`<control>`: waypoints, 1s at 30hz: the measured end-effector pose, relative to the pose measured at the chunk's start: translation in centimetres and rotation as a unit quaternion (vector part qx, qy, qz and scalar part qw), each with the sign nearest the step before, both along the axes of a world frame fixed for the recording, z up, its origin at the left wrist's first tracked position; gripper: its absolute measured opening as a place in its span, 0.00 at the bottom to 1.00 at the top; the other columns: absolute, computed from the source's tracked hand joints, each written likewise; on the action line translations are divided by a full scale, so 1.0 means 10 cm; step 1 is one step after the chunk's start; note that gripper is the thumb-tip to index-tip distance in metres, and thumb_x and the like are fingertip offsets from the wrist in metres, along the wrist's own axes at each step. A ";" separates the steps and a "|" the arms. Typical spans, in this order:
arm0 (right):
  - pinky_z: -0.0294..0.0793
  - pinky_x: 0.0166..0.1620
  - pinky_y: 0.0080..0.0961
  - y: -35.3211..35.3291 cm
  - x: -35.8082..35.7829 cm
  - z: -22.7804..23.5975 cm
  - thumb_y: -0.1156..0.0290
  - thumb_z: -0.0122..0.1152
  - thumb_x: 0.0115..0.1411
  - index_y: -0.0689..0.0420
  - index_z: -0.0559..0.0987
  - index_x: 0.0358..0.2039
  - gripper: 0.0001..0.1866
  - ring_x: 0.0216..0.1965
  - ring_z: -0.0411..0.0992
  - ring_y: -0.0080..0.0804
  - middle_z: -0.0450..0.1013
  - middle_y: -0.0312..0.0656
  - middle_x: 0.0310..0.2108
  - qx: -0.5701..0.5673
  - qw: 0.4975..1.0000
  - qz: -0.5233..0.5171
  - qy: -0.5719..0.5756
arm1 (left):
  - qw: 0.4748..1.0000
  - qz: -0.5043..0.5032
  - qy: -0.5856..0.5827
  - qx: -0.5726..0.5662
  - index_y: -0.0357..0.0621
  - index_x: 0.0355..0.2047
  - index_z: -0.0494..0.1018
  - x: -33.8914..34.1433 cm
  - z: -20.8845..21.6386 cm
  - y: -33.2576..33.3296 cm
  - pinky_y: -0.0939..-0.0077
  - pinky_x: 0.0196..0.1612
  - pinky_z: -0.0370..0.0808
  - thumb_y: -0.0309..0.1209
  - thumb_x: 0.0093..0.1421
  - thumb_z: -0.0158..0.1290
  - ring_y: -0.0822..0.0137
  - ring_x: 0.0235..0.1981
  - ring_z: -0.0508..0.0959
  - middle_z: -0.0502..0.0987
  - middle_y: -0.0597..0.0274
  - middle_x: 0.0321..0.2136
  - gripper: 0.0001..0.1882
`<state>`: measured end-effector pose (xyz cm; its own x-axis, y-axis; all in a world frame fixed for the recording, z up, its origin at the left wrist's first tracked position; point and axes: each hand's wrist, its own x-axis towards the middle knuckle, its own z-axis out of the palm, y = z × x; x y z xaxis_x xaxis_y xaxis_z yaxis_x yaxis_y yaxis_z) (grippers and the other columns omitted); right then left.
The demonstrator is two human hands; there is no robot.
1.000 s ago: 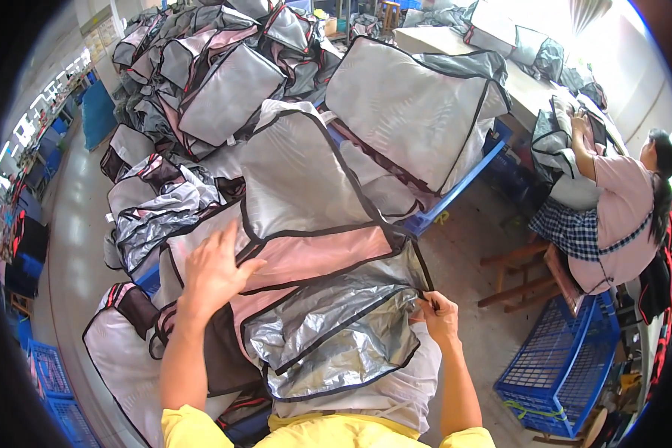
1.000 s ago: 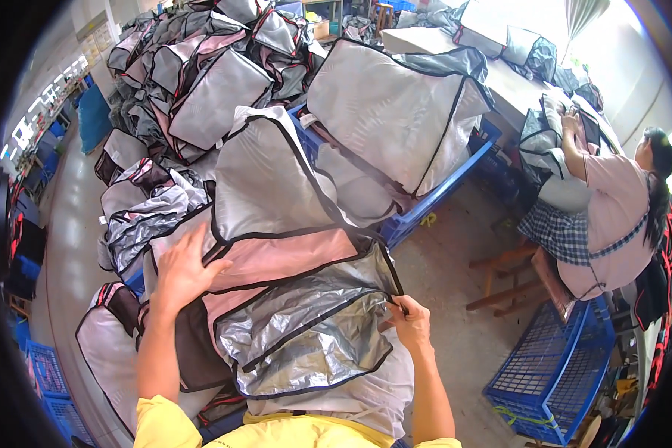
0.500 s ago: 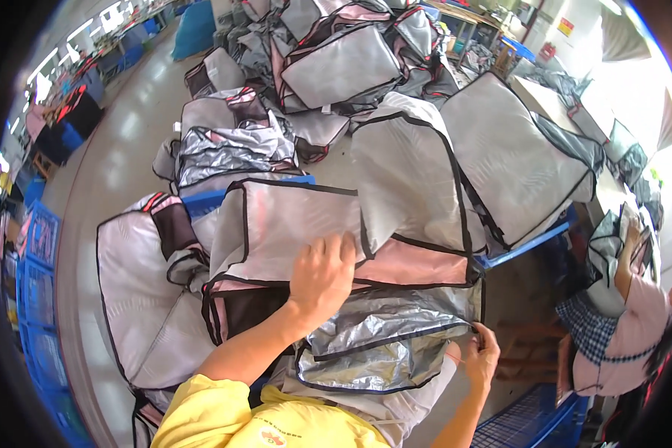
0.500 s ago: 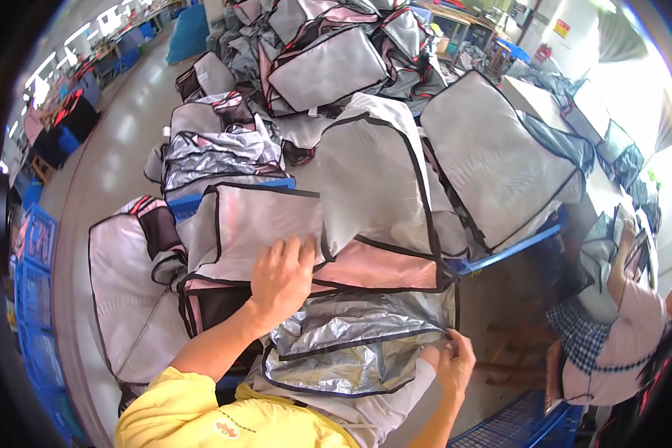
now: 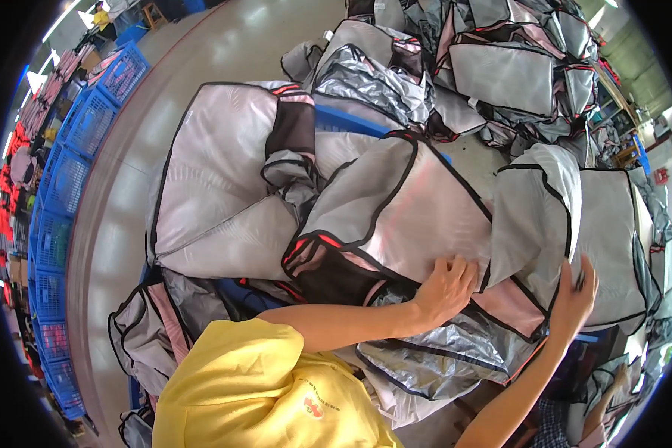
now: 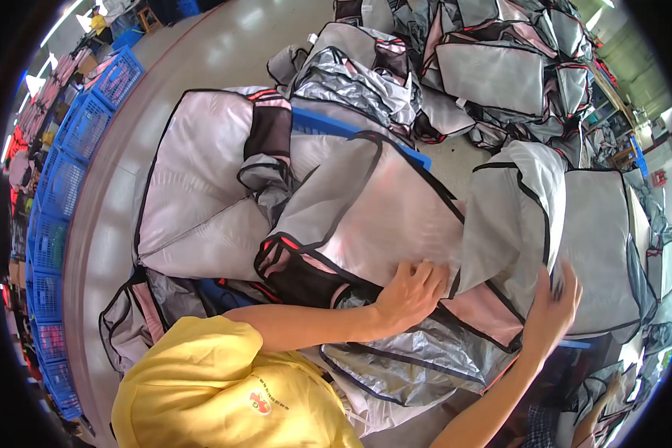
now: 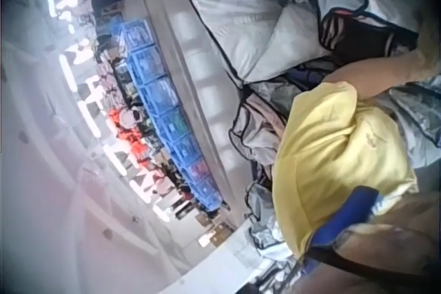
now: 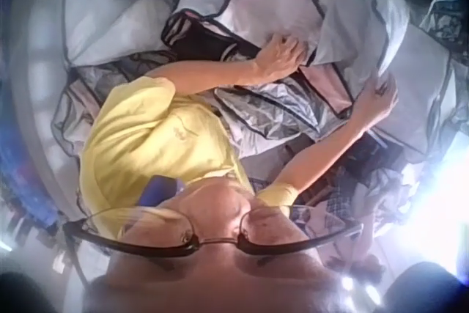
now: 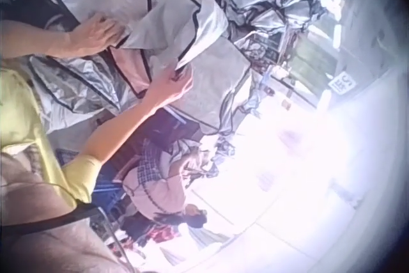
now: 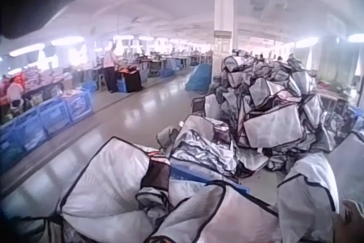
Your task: Inspecting and unfolding large textile storage bags for quality control.
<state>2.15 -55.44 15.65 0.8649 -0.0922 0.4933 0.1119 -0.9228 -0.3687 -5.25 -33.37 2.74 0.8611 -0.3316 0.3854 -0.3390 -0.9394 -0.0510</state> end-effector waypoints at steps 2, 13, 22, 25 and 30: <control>0.74 0.57 0.41 0.21 0.32 -0.05 0.60 0.71 0.64 0.57 0.77 0.61 0.28 0.53 0.76 0.51 0.76 0.50 0.52 -0.046 0.999 0.015 0.003 | 1.000 -0.001 0.012 0.006 0.37 0.59 0.75 -0.01 -0.02 0.00 0.61 0.40 0.69 0.39 0.61 0.51 0.59 0.47 0.71 0.75 0.59 0.42 0.28; 0.59 0.30 0.27 -0.11 -0.02 -0.03 0.64 0.67 0.66 0.65 0.79 0.38 0.15 0.27 0.57 0.22 0.61 0.33 0.21 0.156 0.987 -0.028 -0.015 | 0.993 -0.039 0.002 -0.115 0.40 0.60 0.74 0.08 -0.22 0.04 0.58 0.40 0.69 0.34 0.60 0.52 0.60 0.40 0.74 0.73 0.61 0.38 0.27; 0.51 0.18 0.20 -1.01 -1.58 -1.17 0.58 0.62 0.73 0.46 0.66 0.26 0.20 0.15 0.55 0.16 0.58 0.25 0.16 0.690 0.709 -0.145 0.009 | 0.981 -0.122 0.058 -0.138 0.44 0.64 0.71 0.02 -0.08 0.06 0.55 0.44 0.70 0.31 0.49 0.64 0.51 0.43 0.74 0.72 0.55 0.43 0.39; 0.52 0.18 0.21 -0.96 -1.90 -1.67 0.56 0.61 0.73 0.45 0.67 0.26 0.19 0.15 0.54 0.17 0.57 0.26 0.16 0.773 0.626 -0.098 -0.034 | 0.984 -0.124 0.074 -0.106 0.43 0.65 0.68 -0.07 0.00 0.00 0.53 0.49 0.71 0.27 0.44 0.67 0.48 0.49 0.73 0.71 0.52 0.50 0.44; 0.50 0.19 0.21 -0.81 -2.15 -1.99 0.61 0.60 0.74 0.48 0.70 0.28 0.16 0.16 0.52 0.17 0.59 0.25 0.19 0.820 0.559 -0.070 -0.104 | 0.981 -0.161 0.094 -0.051 0.40 0.67 0.66 -0.14 0.26 -0.07 0.51 0.55 0.71 0.33 0.45 0.71 0.45 0.54 0.71 0.69 0.50 0.55 0.47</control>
